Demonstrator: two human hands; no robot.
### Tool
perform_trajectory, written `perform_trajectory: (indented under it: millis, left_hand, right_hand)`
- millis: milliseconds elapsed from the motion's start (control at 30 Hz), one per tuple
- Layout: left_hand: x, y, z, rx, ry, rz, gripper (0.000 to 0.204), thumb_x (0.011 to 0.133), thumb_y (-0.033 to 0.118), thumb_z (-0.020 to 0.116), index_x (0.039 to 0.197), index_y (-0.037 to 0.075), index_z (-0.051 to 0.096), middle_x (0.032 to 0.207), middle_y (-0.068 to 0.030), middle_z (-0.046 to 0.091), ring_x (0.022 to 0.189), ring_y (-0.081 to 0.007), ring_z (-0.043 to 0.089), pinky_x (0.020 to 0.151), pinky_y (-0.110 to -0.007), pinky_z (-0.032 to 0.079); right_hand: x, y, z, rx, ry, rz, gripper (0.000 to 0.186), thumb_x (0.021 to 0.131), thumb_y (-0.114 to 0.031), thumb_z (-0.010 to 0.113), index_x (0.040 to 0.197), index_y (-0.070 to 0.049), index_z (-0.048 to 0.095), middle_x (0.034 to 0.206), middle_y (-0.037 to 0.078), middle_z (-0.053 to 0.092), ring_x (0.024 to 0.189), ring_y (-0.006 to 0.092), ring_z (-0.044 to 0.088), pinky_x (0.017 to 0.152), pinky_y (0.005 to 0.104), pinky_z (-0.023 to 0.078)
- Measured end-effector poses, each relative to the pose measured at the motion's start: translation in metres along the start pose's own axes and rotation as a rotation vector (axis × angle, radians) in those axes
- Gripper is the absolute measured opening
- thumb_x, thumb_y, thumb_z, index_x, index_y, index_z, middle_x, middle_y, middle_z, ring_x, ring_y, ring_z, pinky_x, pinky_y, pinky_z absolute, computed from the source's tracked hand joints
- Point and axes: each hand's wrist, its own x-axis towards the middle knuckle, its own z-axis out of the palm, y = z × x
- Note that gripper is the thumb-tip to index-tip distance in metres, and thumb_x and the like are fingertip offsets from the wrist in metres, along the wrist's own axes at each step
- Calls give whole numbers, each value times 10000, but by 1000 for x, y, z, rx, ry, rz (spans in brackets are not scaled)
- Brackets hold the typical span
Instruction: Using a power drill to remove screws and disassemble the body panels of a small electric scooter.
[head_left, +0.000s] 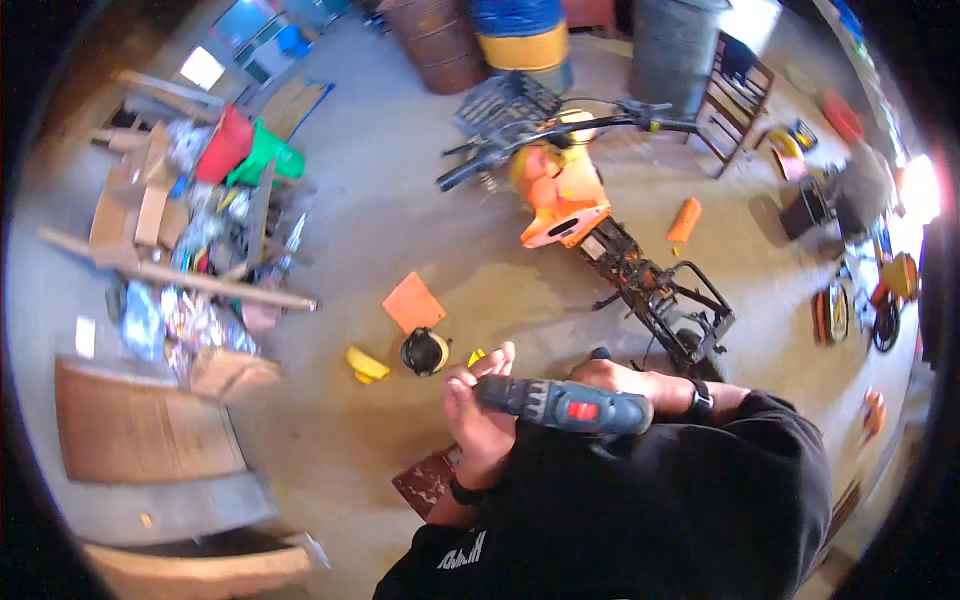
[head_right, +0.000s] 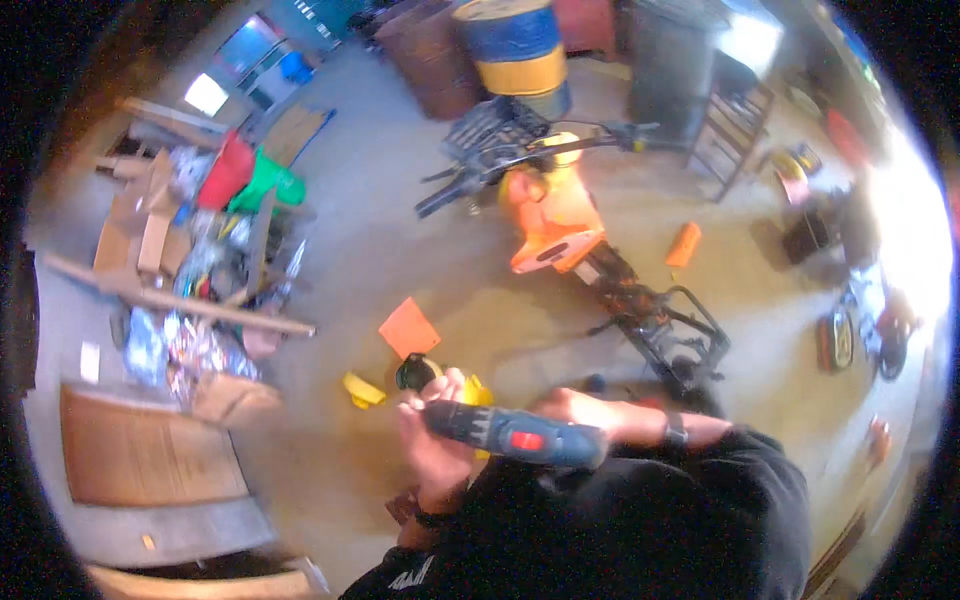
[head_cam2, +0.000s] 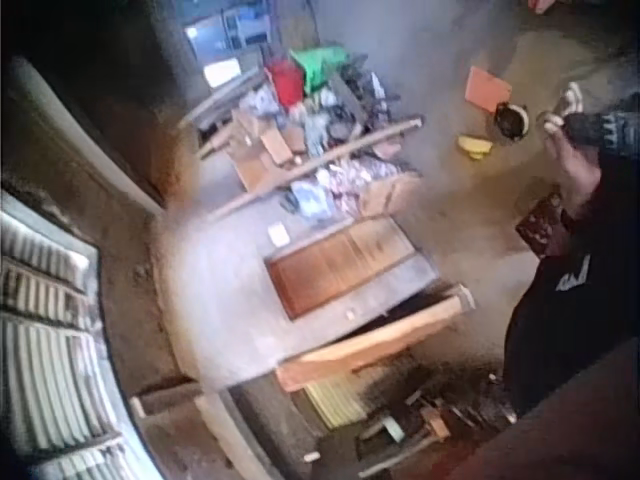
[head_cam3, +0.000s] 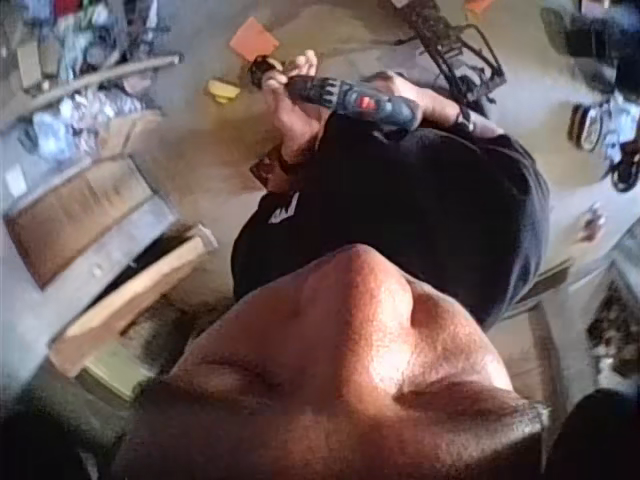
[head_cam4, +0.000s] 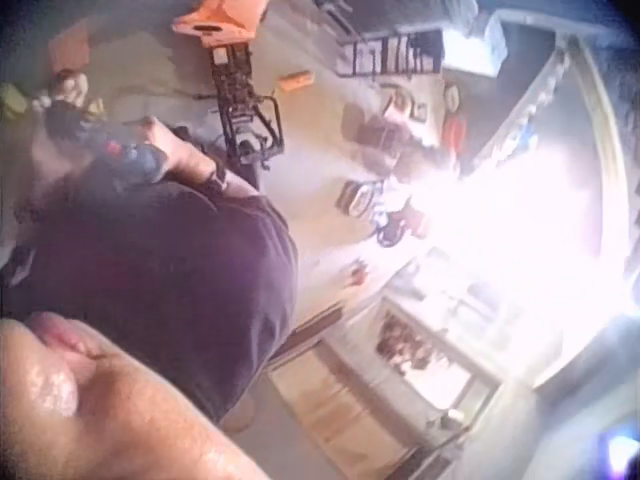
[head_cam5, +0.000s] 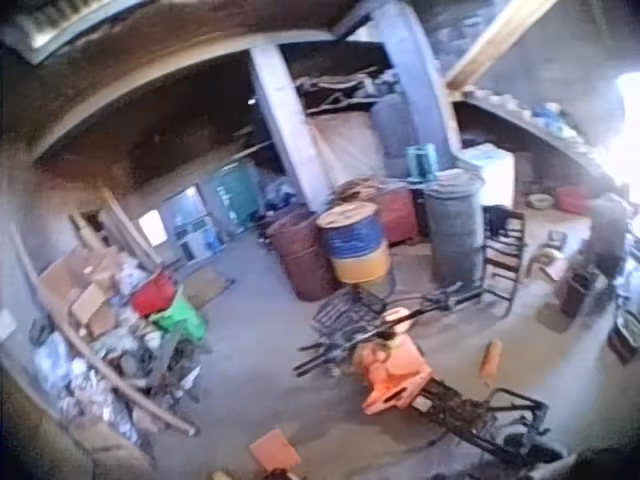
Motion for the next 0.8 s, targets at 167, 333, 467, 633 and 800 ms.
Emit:
perform_trajectory:
  millis: [167, 333, 467, 633, 800]
  left_hand:
    - [36, -12, 34, 20, -66, -28, 206, 991, 342, 490, 977, 137, 497, 1060, -89, 663, 1072, -312, 599, 997, -500, 387]
    - [83, -42, 88, -252, 1, -247, 377, 1023, 340, 385, 683, 177, 373, 620, 40, 397, 659, -153, 426, 708, -352, 407]
    - [114, -74, 102, -288, 159, -389, 434, 996, 354, 474, 618, 183, 346, 566, 70, 358, 586, -100, 406, 661, -301, 409]
    - [132, -114, 105, -243, 322, -510, 448, 987, 338, 483, 592, 192, 328, 531, 71, 354, 539, -105, 423, 647, -315, 421]
    - [143, -124, 97, -329, 167, -628, 475, 1015, 322, 405, 564, 199, 323, 477, 71, 343, 500, -103, 403, 620, -299, 402]
  right_hand:
    - [-7, 20, -25, -65, 167, -94, 307, 831, -192, 622, 1036, 30, 569, 840, 181, 622, 714, 366, 621, 636, 435, 499]
    - [-26, 31, -76, 43, 171, 31, 277, 806, -208, 729, 928, -10, 577, 815, 137, 613, 719, 344, 623, 662, 423, 513]
    - [-44, 15, -76, 139, 452, 321, 465, 735, -253, 820, 1080, -21, 610, 926, 126, 660, 851, 294, 680, 743, 356, 548]
    - [-78, 27, -86, 150, 557, 352, 589, 731, -284, 833, 1190, 0, 595, 1083, 165, 663, 958, 305, 671, 835, 361, 539]
    - [-79, 17, -92, 5, 592, 285, 666, 754, -274, 815, 1280, 10, 521, 1196, 204, 622, 1027, 326, 649, 912, 390, 511]
